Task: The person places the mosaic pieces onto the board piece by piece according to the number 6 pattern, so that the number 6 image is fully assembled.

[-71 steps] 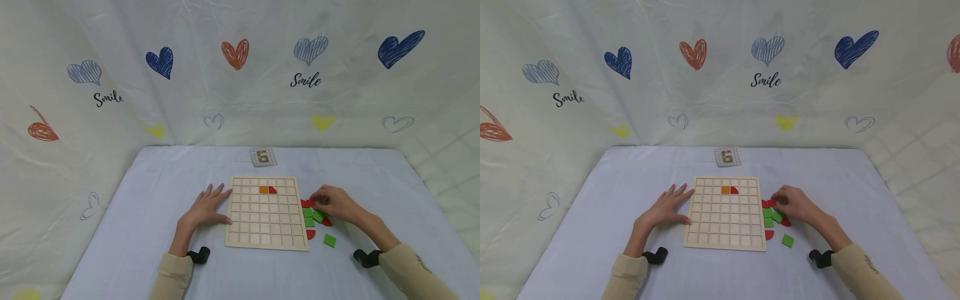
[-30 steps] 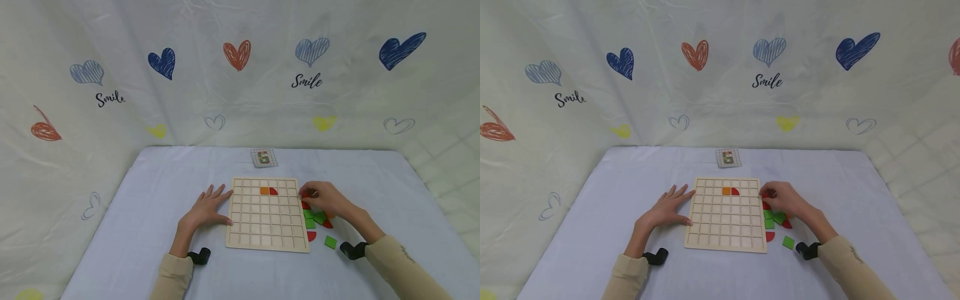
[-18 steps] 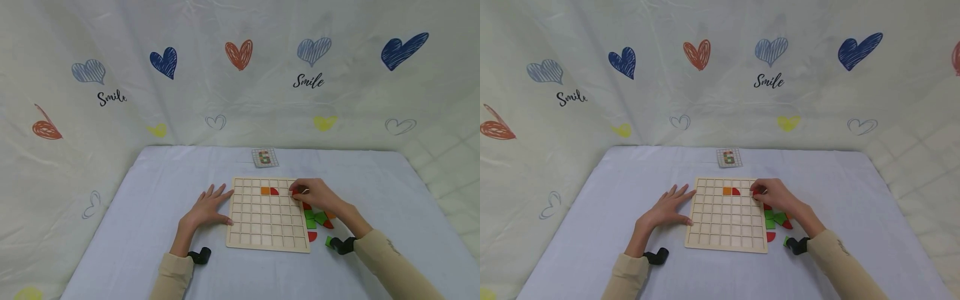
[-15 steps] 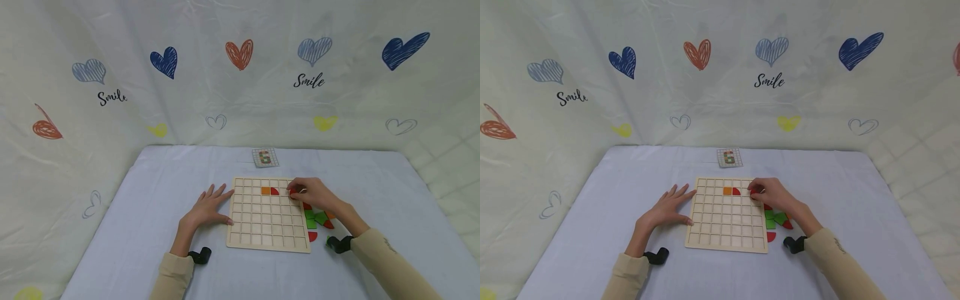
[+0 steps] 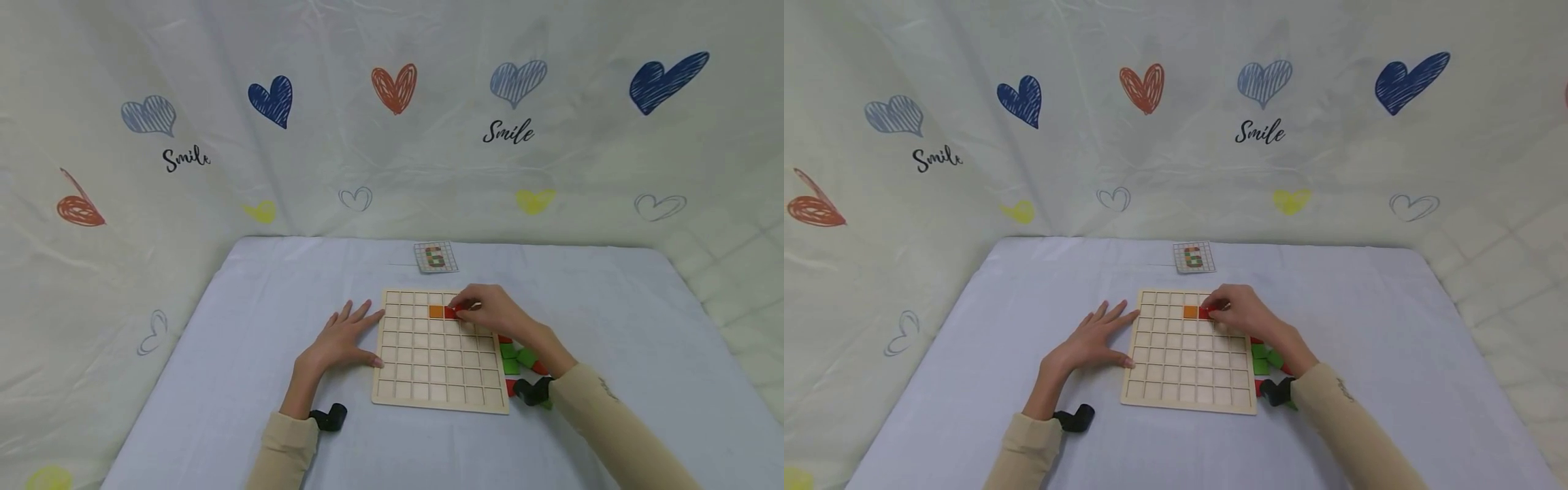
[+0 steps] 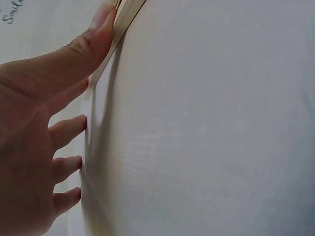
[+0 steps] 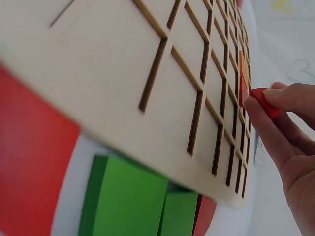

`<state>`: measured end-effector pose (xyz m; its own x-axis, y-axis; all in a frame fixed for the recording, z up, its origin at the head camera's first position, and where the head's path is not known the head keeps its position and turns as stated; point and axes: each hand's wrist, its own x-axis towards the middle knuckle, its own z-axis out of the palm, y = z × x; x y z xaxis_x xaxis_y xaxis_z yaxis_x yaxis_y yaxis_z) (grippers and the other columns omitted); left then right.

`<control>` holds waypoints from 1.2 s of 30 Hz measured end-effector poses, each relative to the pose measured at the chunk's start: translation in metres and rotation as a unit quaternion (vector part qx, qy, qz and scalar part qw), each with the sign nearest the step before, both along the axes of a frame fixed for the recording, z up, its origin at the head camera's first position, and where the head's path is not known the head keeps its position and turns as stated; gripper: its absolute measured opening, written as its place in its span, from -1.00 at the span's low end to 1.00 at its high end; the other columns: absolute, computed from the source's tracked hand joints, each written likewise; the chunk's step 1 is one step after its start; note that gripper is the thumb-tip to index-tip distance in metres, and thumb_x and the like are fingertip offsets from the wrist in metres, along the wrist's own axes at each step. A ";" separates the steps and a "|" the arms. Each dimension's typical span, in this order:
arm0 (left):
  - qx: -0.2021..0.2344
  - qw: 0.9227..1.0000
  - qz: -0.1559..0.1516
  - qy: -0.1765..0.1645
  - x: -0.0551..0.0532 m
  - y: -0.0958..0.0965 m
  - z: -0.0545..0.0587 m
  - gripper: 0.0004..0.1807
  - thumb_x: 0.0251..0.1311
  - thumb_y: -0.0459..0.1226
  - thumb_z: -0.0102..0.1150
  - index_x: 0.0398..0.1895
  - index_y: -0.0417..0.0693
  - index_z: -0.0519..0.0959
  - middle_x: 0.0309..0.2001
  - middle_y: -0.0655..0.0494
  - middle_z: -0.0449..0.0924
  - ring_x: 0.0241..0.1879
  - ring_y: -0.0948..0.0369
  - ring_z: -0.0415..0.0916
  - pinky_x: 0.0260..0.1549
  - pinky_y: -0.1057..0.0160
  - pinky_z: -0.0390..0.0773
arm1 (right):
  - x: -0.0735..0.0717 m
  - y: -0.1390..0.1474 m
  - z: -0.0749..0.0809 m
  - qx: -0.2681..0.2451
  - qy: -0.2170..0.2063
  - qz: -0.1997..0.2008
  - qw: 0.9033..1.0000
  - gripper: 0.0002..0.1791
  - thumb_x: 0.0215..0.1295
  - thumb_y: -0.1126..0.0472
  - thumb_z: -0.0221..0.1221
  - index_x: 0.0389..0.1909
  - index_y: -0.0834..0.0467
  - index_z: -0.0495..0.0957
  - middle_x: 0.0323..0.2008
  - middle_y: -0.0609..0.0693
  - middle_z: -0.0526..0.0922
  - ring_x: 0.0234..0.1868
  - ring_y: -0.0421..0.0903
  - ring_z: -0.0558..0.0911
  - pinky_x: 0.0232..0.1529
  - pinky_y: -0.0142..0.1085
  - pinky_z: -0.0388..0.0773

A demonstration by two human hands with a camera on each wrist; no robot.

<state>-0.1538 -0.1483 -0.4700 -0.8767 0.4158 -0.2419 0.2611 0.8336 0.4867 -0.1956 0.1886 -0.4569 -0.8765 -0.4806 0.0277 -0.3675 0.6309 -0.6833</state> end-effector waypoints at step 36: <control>-0.010 1.000 0.001 -0.001 0.000 -0.001 0.002 0.10 0.00 0.16 0.54 0.62 0.29 0.19 0.68 0.08 -0.07 0.66 -0.15 -0.33 0.57 -0.28 -0.16 | -0.025 -0.058 -0.009 -0.010 0.026 0.059 0.998 -0.90 0.32 0.35 0.32 -0.22 0.21 0.79 -0.23 0.06 0.79 -0.22 -0.02 0.75 -0.17 -0.23 0.72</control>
<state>-0.1539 -0.1497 -0.4679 -0.8765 0.4102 -0.2520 0.2590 0.8430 0.4714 -0.2210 0.1304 -0.4662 -0.8111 -0.5791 0.0827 -0.4737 0.5673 -0.6736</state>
